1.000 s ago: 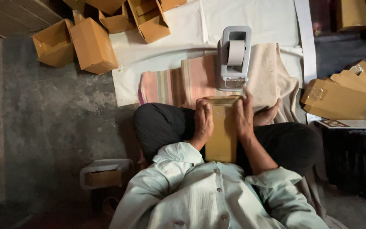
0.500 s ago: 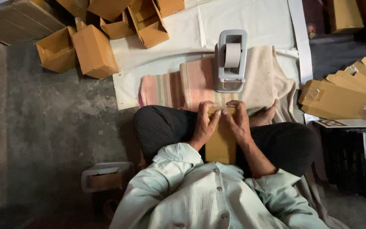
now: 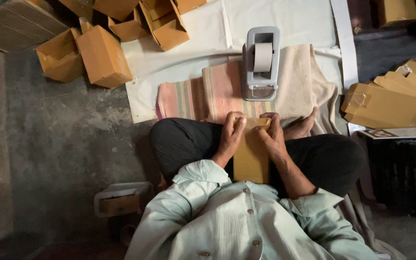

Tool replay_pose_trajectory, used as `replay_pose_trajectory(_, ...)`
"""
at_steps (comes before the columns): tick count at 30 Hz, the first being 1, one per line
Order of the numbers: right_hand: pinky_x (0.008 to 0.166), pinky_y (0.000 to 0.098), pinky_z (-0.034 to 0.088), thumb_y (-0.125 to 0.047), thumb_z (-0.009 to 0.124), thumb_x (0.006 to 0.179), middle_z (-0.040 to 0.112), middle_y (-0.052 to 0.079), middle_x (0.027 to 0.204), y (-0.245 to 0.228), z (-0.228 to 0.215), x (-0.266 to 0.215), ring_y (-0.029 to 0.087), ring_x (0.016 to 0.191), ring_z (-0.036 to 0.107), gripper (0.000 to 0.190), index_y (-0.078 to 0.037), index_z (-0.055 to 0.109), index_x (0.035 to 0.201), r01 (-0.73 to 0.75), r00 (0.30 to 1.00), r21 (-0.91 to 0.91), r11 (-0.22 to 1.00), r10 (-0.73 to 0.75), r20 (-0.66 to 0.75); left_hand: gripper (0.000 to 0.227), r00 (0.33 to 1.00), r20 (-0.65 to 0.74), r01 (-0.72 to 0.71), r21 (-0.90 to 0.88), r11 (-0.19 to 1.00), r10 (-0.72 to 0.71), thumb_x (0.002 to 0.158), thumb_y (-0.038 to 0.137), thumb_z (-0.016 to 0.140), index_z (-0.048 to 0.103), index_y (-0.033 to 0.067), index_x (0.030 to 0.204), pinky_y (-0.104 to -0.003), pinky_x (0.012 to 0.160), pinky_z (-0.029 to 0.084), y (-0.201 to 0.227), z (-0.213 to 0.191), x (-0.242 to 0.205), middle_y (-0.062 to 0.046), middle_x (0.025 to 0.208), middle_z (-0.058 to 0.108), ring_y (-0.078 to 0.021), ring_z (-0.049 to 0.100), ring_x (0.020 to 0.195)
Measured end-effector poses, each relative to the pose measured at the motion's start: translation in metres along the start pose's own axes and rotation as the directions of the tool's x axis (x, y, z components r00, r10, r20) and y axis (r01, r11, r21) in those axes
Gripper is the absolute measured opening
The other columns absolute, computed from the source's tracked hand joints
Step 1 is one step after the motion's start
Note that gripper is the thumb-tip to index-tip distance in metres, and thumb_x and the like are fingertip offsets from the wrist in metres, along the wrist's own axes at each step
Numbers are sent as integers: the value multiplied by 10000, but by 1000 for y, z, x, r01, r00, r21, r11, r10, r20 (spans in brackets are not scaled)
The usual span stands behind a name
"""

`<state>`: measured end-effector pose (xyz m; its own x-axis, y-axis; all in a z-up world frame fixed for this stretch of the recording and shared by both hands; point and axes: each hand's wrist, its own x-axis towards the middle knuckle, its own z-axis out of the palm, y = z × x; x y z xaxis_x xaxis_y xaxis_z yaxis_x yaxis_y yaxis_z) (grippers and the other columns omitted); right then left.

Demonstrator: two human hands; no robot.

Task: The person sits on the floor and repeatedly folds the flaps of small cardboard boxes, then uses a tape dispenser to apply clear packing tape across the seams. Each sealed box is placed into a growing stack to the right.

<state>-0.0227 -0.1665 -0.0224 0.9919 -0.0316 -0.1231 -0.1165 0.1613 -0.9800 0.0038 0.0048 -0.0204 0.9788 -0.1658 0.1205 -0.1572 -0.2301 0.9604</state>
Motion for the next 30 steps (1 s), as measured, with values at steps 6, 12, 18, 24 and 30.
replay_pose_trajectory(6, 736, 266, 528, -190, 744, 952, 627, 63, 993, -10, 4, 4, 128, 884, 606, 399, -29, 506, 1230, -143, 986, -9, 990, 141, -90, 288, 985, 46, -166, 12, 986, 165, 1014, 120, 608, 496, 7, 1254, -392, 1100, 438, 18, -7, -2, -183, 1259, 526, -313, 546, 1223)
replay_pose_trajectory(12, 641, 261, 538, -218, 795, 895, 665, 79, 974, -27, 13, -1, 119, 806, 638, 525, -37, 477, 1272, -104, 986, -32, 994, 99, -134, 324, 984, 70, -168, 24, 985, 166, 998, 86, 658, 478, -1, 1253, -404, 1089, 436, 22, -3, 8, -182, 1239, 509, -318, 544, 1192)
replay_pose_trajectory(18, 638, 271, 557, -183, 806, 902, 700, 104, 950, -31, 5, 29, 140, 776, 666, 400, 37, 571, 1140, -232, 949, 83, 969, 244, -200, 440, 995, -23, -95, -68, 993, 94, 957, 115, 656, 434, -4, 1319, -395, 1053, 463, 20, 13, 28, -141, 1230, 503, -258, 541, 1173)
replay_pose_trajectory(24, 602, 305, 554, -149, 792, 896, 708, 143, 948, -46, 3, 59, 176, 748, 667, 380, 55, 593, 1148, -293, 938, 106, 950, 307, -160, 348, 924, -381, 60, 63, 996, -32, 957, 271, 712, 649, 10, 1179, -356, 833, 540, 24, 13, 92, -131, 1095, 600, -206, 621, 969)
replay_pose_trajectory(30, 653, 279, 594, -131, 763, 885, 716, 115, 990, -50, 1, 63, 152, 808, 708, 391, 26, 557, 1178, -280, 947, 195, 940, 304, -104, 335, 994, -83, 89, 185, 979, -75, 896, 320, 758, 777, -15, 882, -349, 605, 514, 16, 12, 136, -96, 667, 701, -199, 677, 597)
